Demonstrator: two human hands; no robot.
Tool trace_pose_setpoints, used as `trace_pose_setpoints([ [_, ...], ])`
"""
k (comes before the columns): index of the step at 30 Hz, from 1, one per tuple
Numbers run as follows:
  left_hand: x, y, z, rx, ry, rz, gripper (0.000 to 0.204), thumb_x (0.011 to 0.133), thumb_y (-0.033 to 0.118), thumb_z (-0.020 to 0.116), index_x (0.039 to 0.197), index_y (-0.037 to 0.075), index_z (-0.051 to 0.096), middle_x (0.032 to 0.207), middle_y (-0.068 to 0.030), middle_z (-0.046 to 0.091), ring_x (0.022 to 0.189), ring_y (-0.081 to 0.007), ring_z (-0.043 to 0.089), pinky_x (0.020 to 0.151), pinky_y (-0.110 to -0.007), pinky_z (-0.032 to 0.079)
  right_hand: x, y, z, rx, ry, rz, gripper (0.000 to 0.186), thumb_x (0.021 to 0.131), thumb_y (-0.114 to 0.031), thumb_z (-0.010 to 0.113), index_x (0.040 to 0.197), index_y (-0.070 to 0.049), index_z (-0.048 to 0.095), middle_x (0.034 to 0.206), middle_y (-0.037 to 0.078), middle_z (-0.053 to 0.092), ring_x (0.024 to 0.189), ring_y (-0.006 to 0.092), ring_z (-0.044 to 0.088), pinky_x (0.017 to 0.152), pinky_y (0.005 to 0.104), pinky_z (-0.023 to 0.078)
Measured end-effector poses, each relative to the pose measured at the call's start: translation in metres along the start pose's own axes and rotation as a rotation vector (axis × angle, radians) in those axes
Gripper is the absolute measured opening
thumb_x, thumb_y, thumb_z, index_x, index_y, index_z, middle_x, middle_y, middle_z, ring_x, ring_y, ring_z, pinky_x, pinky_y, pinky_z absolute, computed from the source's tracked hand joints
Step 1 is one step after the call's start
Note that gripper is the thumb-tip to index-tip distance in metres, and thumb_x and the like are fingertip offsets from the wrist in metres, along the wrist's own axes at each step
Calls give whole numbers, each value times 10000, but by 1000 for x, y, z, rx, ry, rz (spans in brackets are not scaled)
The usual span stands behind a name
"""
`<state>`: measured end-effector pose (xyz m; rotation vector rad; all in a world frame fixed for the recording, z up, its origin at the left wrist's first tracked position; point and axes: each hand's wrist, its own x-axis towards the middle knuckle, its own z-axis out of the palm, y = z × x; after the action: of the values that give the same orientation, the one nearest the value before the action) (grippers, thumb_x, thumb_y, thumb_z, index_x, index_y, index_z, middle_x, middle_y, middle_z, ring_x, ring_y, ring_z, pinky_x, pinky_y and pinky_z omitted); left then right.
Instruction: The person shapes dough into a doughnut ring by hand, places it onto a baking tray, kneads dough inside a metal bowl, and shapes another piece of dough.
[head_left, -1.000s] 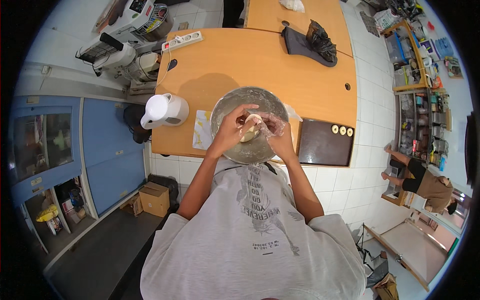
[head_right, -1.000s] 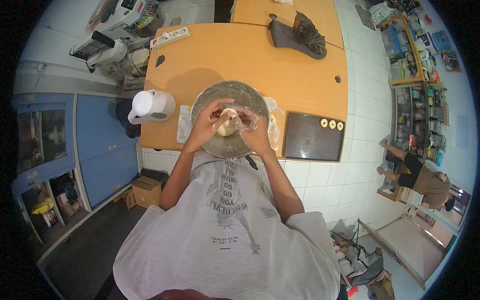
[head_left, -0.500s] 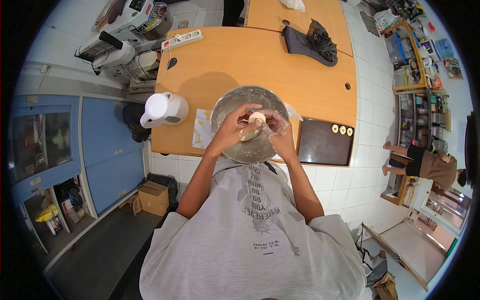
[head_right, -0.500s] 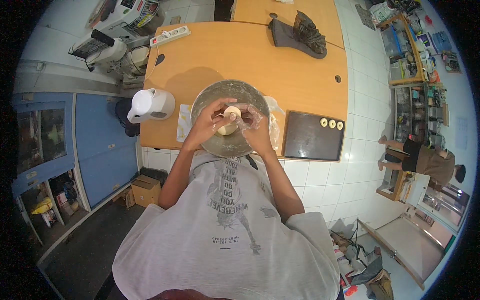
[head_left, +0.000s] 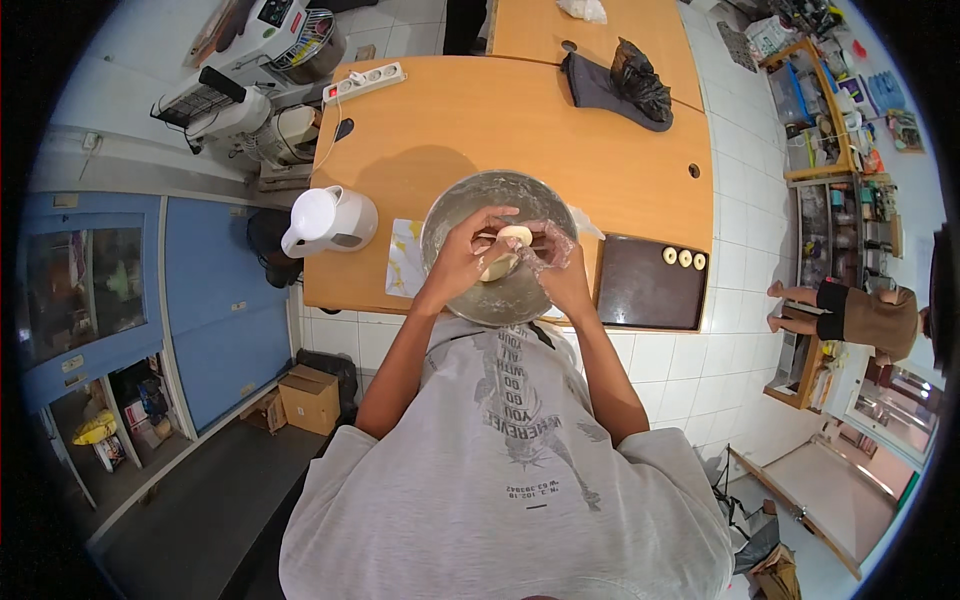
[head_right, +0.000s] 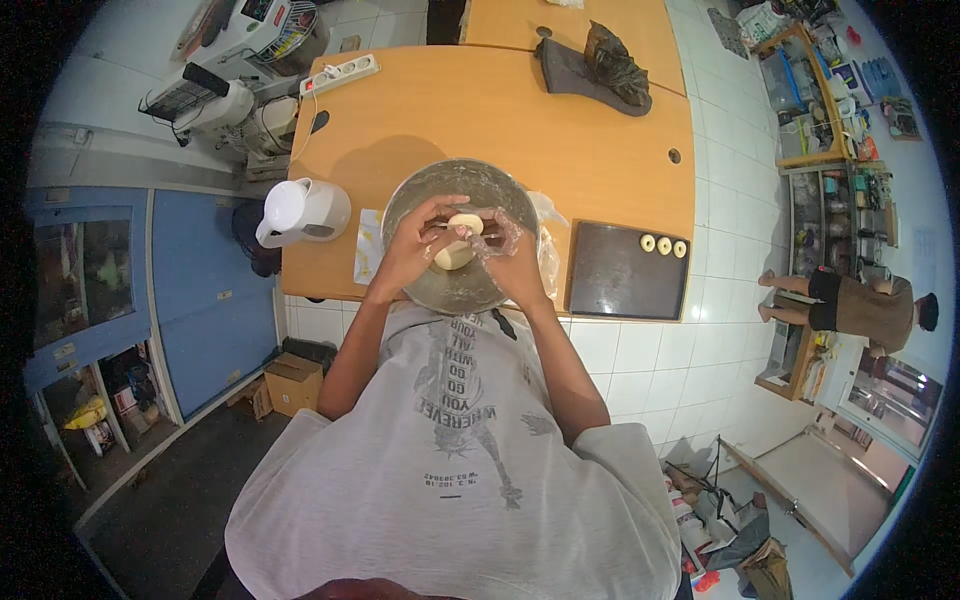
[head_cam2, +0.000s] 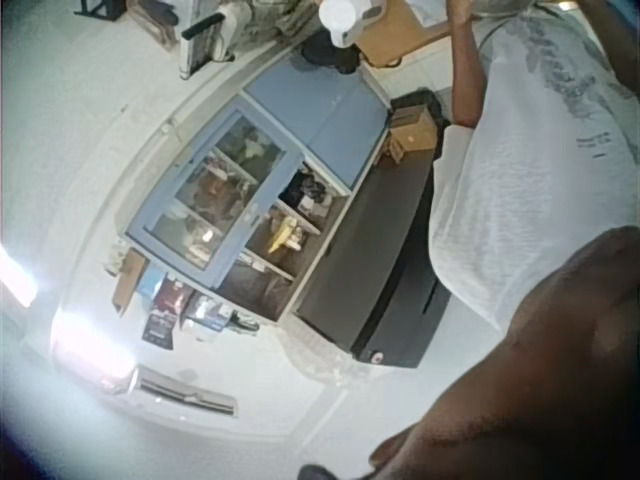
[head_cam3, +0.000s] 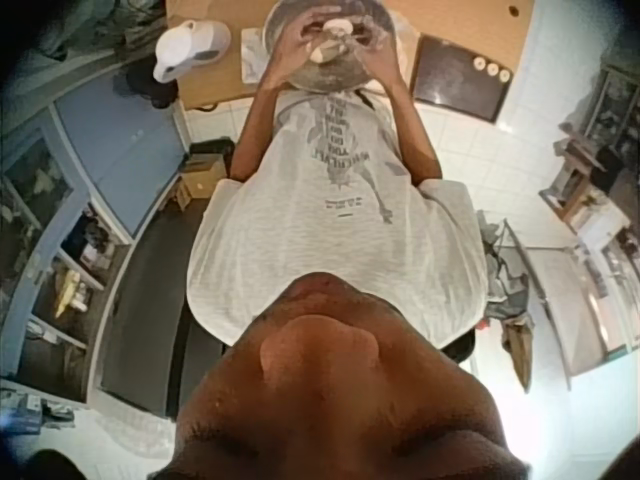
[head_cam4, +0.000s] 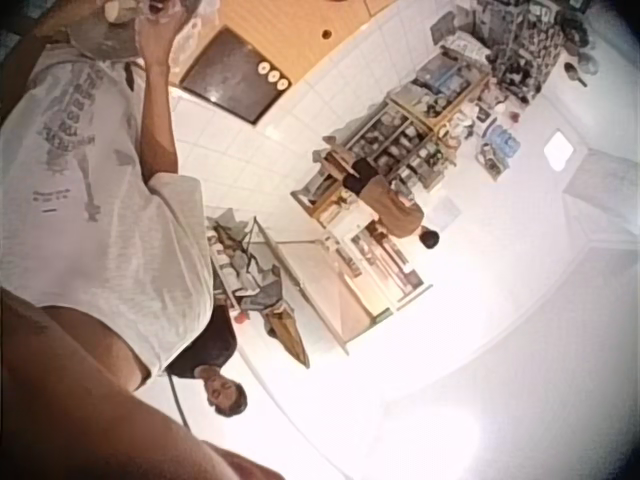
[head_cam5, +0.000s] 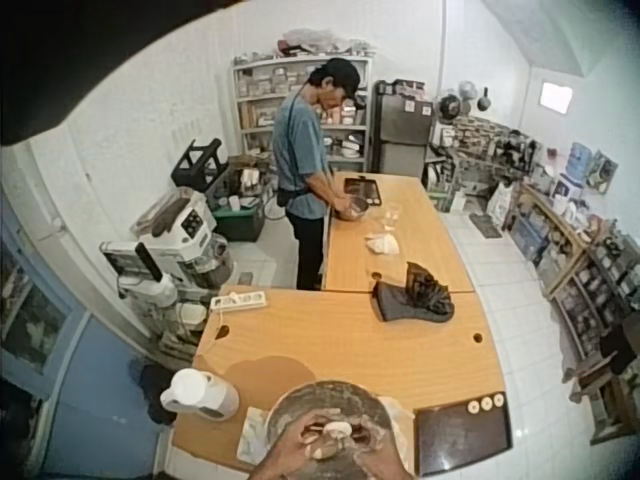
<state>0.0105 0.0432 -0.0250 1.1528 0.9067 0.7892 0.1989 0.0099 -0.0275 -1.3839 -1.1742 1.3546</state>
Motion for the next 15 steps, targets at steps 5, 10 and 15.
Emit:
trace_pose_setpoints([
  [5, -3, -5, -2, -14, 17, 18, 455, 1013, 158, 693, 1429, 32, 561, 1225, -101, 673, 1170, -176, 649, 1004, -325, 542, -3, -13, -3, -8, 45, -88, 230, 915, -14, 757, 1138, -13, 699, 1132, 64, 694, 1030, 165, 677, 908, 316, 553],
  [10, -6, -5, -1, -468, -29, -195, 400, 1038, 162, 662, 1396, 7, 575, 1291, -120, 645, 1174, -194, 648, 1000, -346, 568, -4, -6, -4, 7, 65, -286, 291, 847, 87, 716, 1122, -10, 707, 1279, 86, 606, 1207, 215, 625, 1000, 370, 553],
  [15, -7, -5, 5, -414, 39, -120, 427, 1035, 130, 651, 1430, 6, 546, 1250, -123, 674, 1162, -185, 654, 1010, -340, 543, -8, -16, -2, 179, 0, -248, 453, 842, 160, 618, 1249, -34, 661, 1328, 74, 574, 1330, 230, 567, 1072, 388, 519],
])
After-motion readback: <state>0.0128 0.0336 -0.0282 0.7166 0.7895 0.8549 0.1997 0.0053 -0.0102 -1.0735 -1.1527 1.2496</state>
